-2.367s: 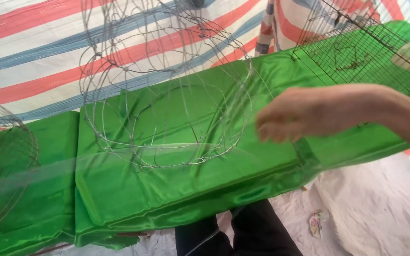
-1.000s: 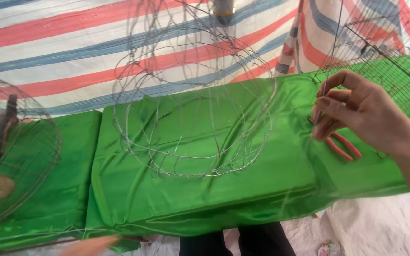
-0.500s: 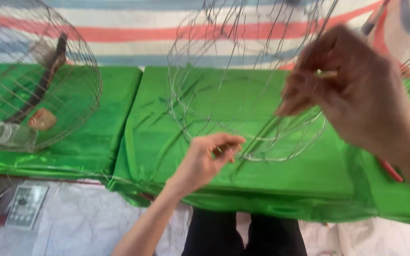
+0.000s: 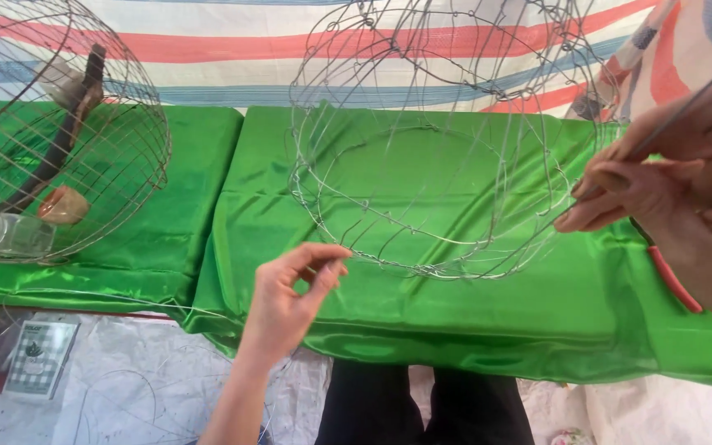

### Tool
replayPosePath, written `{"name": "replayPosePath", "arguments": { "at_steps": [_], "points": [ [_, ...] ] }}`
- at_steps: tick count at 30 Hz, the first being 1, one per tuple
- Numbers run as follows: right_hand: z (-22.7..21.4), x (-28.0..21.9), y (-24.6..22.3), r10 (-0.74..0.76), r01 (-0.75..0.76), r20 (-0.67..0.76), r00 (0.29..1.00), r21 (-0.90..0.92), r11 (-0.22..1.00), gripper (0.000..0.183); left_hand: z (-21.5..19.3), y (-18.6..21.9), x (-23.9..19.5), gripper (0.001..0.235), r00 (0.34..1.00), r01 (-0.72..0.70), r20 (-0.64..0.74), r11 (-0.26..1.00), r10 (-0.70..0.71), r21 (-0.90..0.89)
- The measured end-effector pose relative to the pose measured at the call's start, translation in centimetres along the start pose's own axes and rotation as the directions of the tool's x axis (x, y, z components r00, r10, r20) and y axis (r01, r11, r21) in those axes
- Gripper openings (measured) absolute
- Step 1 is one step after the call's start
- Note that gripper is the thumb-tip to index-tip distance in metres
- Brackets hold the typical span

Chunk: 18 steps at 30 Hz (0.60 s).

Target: The person is manually assembling a wire frame by twisting thin wire around the joints to secure the structure.

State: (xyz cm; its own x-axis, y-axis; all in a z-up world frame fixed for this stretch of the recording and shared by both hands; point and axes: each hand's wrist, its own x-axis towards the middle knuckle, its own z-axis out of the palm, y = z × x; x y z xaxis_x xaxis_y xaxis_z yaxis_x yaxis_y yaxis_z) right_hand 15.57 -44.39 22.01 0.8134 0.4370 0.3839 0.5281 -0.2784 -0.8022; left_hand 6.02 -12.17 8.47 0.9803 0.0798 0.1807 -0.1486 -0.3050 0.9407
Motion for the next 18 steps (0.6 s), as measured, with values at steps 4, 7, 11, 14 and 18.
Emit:
{"name": "replayPosePath", "arguments": {
  "at_steps": [4, 7, 11, 14, 18],
  "points": [
    [-0.4, -1.4, -0.4, -0.020, 0.021, 0.008, 1.000, -0.238, 0.971, 0.012, 4.7, 1.5, -1.1, 0.029, 0.941, 0.043, 0.332, 0.995, -0.070, 0.088],
    [-1.3, -1.4, 1.9, 0.207, -0.151, 0.041, 0.978, -0.548, 0.823, 0.014, 9.8, -0.5, -1.3, 0.054, 0.926, -0.083, 0.376, 0.992, 0.041, 0.098],
    [-1.6, -1.4, 3.2, 0.127, -0.074, 0.080, 0.989, -0.475, 0.877, 0.015, 14.1, -2.0, -0.4, 0.058, 0.942, -0.161, 0.317, 0.979, 0.115, 0.124],
    [-1.2, -1.5, 3.0, -0.027, 0.074, 0.118, 0.993, -0.413, 0.908, 0.014, 15.7, -3.7, 0.2, 0.050, 0.960, -0.194, 0.247, 0.948, 0.130, 0.252],
    [-0.5, -1.9, 2.9, -0.037, 0.093, 0.147, 0.988, -0.390, 0.916, 0.016, 16.3, -5.8, 0.0, 0.048, 0.981, -0.155, 0.173, 0.908, 0.094, 0.388]
  ]
}}
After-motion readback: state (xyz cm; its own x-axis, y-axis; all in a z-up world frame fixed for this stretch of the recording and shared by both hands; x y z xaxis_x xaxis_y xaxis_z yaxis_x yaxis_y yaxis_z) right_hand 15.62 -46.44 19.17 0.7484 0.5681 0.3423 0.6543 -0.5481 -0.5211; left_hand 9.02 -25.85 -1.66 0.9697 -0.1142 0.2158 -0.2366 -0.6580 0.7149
